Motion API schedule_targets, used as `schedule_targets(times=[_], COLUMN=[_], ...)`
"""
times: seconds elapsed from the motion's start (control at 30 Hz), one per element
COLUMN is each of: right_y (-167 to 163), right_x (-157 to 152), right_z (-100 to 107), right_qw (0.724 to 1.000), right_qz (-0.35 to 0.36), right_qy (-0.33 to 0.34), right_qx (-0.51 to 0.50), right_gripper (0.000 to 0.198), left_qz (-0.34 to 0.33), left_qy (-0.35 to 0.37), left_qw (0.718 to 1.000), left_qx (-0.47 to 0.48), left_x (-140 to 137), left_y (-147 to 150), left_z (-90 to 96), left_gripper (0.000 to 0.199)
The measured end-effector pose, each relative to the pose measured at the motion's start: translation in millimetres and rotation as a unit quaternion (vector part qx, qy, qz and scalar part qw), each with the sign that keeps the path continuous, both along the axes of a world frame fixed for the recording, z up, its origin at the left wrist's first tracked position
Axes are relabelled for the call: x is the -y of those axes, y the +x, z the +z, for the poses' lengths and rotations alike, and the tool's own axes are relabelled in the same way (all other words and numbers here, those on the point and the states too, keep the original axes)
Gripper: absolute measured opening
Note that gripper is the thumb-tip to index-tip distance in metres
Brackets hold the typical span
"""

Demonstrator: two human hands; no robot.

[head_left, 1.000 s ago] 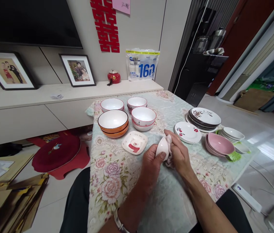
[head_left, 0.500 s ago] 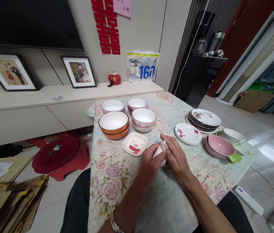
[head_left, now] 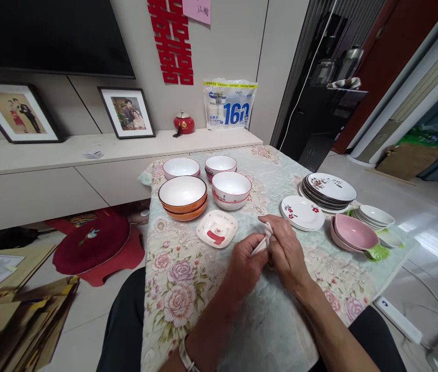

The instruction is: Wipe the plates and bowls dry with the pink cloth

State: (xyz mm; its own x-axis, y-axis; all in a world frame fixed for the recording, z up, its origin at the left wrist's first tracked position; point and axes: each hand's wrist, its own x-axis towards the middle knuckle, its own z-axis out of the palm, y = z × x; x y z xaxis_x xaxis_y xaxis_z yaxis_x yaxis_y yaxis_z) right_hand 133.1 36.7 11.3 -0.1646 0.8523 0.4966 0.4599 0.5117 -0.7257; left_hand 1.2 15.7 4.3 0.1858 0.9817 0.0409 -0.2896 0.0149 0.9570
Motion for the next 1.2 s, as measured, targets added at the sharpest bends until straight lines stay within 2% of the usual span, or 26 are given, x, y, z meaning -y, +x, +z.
schedule_targets(times=[0.07, 0.1, 0.17, 0.27, 0.33, 0.4, 0.5, 0.63, 0.7, 0.8, 0.87, 0.97, 1.07, 1.13, 1.2], right_y=[1.5, 3.9, 10.7, 20.7, 24.1, 24.5, 22.7, 19.0, 14.7, 4.5, -1.0, 0.0, 9.2, 13.9, 15.3], right_x=[-0.7, -2.6, -8.5, -18.2, -21.9, -22.1, -18.2, -11.7, -7.3, 2.0, 7.2, 6.6, -3.5, -10.8, -16.1], right_z=[1.9, 2.6, 2.5, -1.2, -4.0, -5.4, -4.8, -2.0, 1.5, 10.0, 15.0, 16.0, 10.3, 6.0, 2.8], right_qw=[1.000, 0.999, 0.987, 0.927, 0.895, 0.892, 0.922, 0.978, 0.996, 0.997, 0.989, 0.990, 0.998, 0.980, 0.943], right_qz=[0.022, 0.029, 0.026, -0.006, -0.020, -0.035, -0.062, -0.046, -0.029, -0.008, -0.001, 0.015, 0.009, -0.016, -0.048], right_qy=[0.004, -0.025, -0.124, -0.278, -0.323, -0.327, -0.286, -0.161, -0.080, 0.023, 0.051, 0.027, -0.063, -0.161, -0.248], right_qx=[0.001, -0.020, -0.102, -0.253, -0.308, -0.310, -0.254, -0.122, -0.042, 0.077, 0.142, 0.138, -0.001, -0.116, -0.214], right_gripper=[0.040, 0.038, 0.035, 0.034, 0.033, 0.033, 0.034, 0.033, 0.034, 0.035, 0.034, 0.034, 0.034, 0.035, 0.037], left_qz=[-0.001, -0.007, -0.025, -0.049, -0.063, -0.066, -0.048, -0.039, -0.031, -0.024, -0.014, 0.003, 0.007, 0.010, 0.012], left_qy=[0.001, -0.001, -0.014, -0.030, -0.031, -0.039, -0.044, -0.009, 0.006, 0.029, 0.054, 0.060, 0.033, 0.024, 0.018], left_qw=[1.000, 1.000, 0.999, 0.995, 0.993, 0.993, 0.997, 0.999, 0.999, 0.999, 0.998, 0.998, 0.999, 1.000, 1.000], left_qx=[0.007, 0.016, 0.045, 0.080, 0.092, 0.085, 0.042, 0.028, 0.025, 0.023, 0.019, 0.004, -0.013, -0.012, 0.003], left_x=[-0.2, -0.3, -0.3, -0.5, -1.4, -2.9, -5.1, -6.0, -5.6, -5.2, -5.1, -5.1, -5.1, -5.1, -5.2], left_y=[-0.2, 0.0, 1.0, 2.5, 2.4, 1.0, -2.1, -4.1, -3.2, -0.4, 1.0, 0.5, -1.8, -2.5, -1.8], left_z=[-1.5, -2.9, -5.9, -9.2, -10.1, -10.6, -10.9, -10.6, -9.9, -8.2, -7.0, -7.0, -9.9, -12.8, -15.9], left_gripper=[0.017, 0.019, 0.025, 0.028, 0.027, 0.025, 0.020, 0.030, 0.031, 0.024, 0.020, 0.019, 0.021, 0.022, 0.022])
